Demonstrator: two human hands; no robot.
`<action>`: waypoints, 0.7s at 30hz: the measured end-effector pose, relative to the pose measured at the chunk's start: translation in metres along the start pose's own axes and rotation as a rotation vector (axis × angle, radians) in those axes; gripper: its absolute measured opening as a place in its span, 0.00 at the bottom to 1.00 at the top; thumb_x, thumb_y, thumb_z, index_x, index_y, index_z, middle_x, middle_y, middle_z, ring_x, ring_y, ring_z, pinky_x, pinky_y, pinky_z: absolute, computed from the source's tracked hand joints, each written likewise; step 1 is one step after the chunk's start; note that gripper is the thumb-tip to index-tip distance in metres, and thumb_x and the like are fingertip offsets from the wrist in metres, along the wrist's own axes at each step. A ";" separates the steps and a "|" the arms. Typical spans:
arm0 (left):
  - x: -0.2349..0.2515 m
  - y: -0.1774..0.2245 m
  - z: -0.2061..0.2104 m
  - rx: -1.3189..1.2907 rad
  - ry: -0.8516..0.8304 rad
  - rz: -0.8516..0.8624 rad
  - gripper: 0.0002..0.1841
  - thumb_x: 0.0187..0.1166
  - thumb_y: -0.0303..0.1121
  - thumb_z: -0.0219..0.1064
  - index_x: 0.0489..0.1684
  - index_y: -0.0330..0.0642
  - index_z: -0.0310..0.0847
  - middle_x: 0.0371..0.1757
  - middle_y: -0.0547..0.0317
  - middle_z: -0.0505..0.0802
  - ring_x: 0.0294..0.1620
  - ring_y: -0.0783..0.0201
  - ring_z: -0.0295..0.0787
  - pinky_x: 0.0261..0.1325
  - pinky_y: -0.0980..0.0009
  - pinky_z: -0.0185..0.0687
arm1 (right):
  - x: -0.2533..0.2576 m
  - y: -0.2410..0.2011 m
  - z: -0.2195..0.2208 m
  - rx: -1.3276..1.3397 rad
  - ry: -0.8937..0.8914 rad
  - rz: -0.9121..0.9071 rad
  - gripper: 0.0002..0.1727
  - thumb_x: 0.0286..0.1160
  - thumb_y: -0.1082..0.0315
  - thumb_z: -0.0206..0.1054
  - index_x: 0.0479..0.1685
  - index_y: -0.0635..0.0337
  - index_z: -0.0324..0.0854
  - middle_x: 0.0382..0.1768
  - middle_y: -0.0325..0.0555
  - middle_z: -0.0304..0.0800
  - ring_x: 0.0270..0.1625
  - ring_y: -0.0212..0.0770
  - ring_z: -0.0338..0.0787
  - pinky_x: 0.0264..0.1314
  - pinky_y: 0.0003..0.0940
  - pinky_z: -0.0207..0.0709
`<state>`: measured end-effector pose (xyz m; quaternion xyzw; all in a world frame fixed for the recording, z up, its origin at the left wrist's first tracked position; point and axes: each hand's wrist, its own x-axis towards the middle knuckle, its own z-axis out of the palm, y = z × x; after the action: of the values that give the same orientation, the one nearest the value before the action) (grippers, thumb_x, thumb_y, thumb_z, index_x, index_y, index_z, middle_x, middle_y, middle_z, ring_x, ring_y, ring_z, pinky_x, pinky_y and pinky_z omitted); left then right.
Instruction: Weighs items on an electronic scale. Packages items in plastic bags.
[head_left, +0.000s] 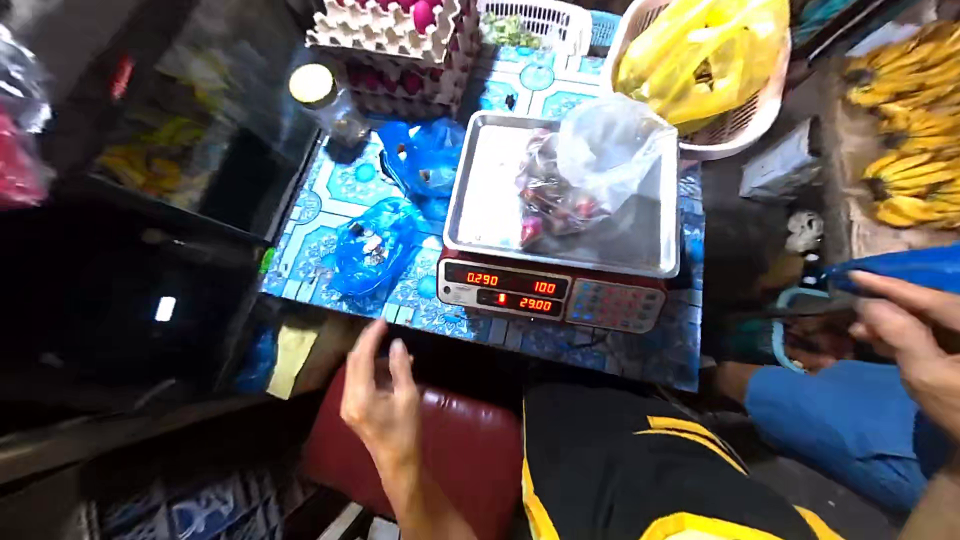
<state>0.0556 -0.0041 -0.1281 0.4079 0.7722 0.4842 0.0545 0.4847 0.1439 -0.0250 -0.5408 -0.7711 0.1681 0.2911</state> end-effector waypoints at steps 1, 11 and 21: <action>-0.020 0.005 0.002 -0.060 -0.030 -0.090 0.18 0.84 0.26 0.59 0.66 0.20 0.79 0.63 0.34 0.89 0.42 0.67 0.92 0.45 0.71 0.88 | -0.002 0.013 0.007 0.028 -0.021 -0.031 0.21 0.86 0.65 0.57 0.61 0.76 0.84 0.41 0.57 0.92 0.35 0.22 0.86 0.42 0.18 0.82; 0.011 0.105 0.082 -0.113 -0.370 0.243 0.55 0.62 0.46 0.83 0.89 0.29 0.53 0.86 0.28 0.64 0.69 0.48 0.84 0.59 0.57 0.88 | 0.145 0.058 0.087 0.217 -0.316 -0.132 0.35 0.70 0.63 0.77 0.79 0.64 0.74 0.69 0.66 0.80 0.55 0.55 0.89 0.54 0.50 0.84; 0.153 0.155 0.189 0.092 -0.554 0.504 0.45 0.60 0.28 0.81 0.85 0.34 0.64 0.60 0.36 0.90 0.56 0.40 0.91 0.57 0.42 0.85 | 0.226 -0.044 0.113 0.494 -0.334 -0.407 0.15 0.71 0.70 0.71 0.56 0.65 0.85 0.48 0.49 0.91 0.35 0.33 0.91 0.40 0.31 0.89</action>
<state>0.1341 0.2639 -0.0568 0.7024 0.6245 0.3188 0.1222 0.3252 0.3453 -0.0264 -0.2546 -0.8360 0.3741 0.3105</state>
